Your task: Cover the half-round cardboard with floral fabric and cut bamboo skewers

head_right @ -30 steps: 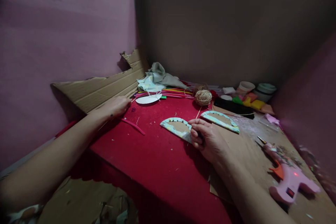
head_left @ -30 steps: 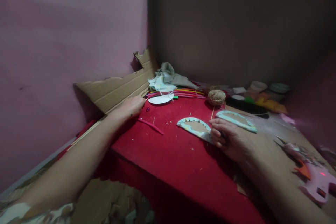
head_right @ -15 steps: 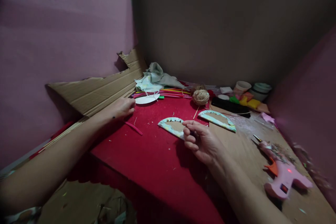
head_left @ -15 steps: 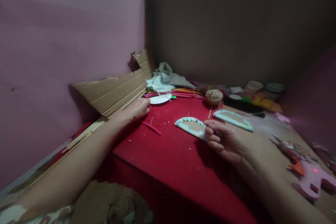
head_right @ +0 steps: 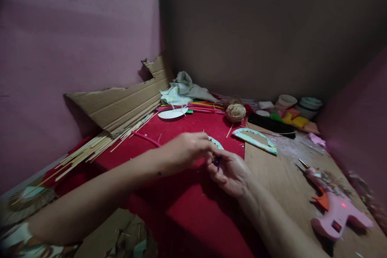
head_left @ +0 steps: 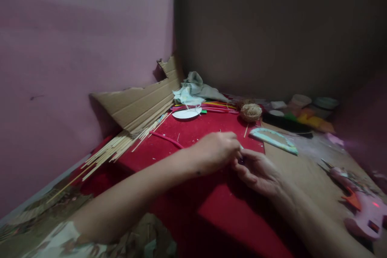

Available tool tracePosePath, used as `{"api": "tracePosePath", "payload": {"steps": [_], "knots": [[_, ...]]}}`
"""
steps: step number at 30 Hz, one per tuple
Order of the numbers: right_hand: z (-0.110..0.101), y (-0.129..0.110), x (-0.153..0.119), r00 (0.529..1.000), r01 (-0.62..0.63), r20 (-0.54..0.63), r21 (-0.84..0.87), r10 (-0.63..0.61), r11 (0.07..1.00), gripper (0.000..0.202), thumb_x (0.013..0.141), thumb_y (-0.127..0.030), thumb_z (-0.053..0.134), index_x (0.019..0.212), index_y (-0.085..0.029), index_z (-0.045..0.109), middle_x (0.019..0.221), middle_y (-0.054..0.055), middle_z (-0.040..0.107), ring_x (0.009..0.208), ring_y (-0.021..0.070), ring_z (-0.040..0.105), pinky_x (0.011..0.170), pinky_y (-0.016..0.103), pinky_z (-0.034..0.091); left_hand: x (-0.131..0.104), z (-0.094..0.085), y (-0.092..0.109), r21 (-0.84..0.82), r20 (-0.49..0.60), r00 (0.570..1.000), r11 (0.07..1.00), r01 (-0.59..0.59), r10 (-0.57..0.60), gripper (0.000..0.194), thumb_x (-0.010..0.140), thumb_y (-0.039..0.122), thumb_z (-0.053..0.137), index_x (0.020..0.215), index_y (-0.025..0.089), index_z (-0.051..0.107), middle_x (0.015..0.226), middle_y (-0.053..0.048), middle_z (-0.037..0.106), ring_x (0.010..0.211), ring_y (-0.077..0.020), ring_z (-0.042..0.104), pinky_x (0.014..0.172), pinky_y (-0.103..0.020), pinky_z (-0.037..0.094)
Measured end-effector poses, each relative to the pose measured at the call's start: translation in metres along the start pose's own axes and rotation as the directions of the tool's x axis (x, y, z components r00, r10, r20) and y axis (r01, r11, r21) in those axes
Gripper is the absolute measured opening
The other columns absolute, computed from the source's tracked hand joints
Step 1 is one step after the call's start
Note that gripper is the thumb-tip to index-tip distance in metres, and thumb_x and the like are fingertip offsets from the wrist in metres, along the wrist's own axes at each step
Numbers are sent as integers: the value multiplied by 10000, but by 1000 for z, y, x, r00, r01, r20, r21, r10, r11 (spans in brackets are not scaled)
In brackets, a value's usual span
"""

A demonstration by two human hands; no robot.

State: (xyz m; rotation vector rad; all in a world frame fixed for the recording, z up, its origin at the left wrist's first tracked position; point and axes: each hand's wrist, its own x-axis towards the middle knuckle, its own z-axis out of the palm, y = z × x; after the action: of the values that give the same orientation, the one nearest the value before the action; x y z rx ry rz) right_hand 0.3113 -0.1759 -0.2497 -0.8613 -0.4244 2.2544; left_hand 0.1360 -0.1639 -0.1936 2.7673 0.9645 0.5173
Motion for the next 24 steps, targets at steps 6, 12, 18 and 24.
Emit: {"api": "tracePosePath", "payload": {"steps": [6,12,18,24], "knots": [[18,-1,-7,985,43,-164,-1,-43,999,255,929,-164,369,777,-117,569,572,26,572,388,80,519,245,123,243,-52,-60,-93,373,148,778,763,528,-611,124,814,252,582,841,187,684,793,-36,674,736,-159,594,629,-248,385],[16,1,-7,990,43,-133,-53,-50,998,187,898,-153,440,808,-103,597,608,43,602,413,87,547,248,118,272,-79,-46,-128,431,136,694,673,601,-707,124,748,249,580,752,206,696,775,-54,691,747,-195,616,589,-255,370],[14,2,-8,994,55,-89,-31,-57,998,182,889,-133,456,819,-80,615,624,65,635,437,100,585,258,118,303,-70,-44,-117,374,30,726,681,629,-687,195,798,160,477,770,161,669,785,-75,680,739,-178,611,642,-255,408],[15,8,-6,997,66,29,28,-67,997,160,885,-162,492,872,-74,625,744,125,693,589,149,670,519,206,541,-23,-18,-19,-90,-27,986,982,164,-167,151,846,138,475,895,148,617,869,-40,648,767,-130,578,708,-229,449]]}}
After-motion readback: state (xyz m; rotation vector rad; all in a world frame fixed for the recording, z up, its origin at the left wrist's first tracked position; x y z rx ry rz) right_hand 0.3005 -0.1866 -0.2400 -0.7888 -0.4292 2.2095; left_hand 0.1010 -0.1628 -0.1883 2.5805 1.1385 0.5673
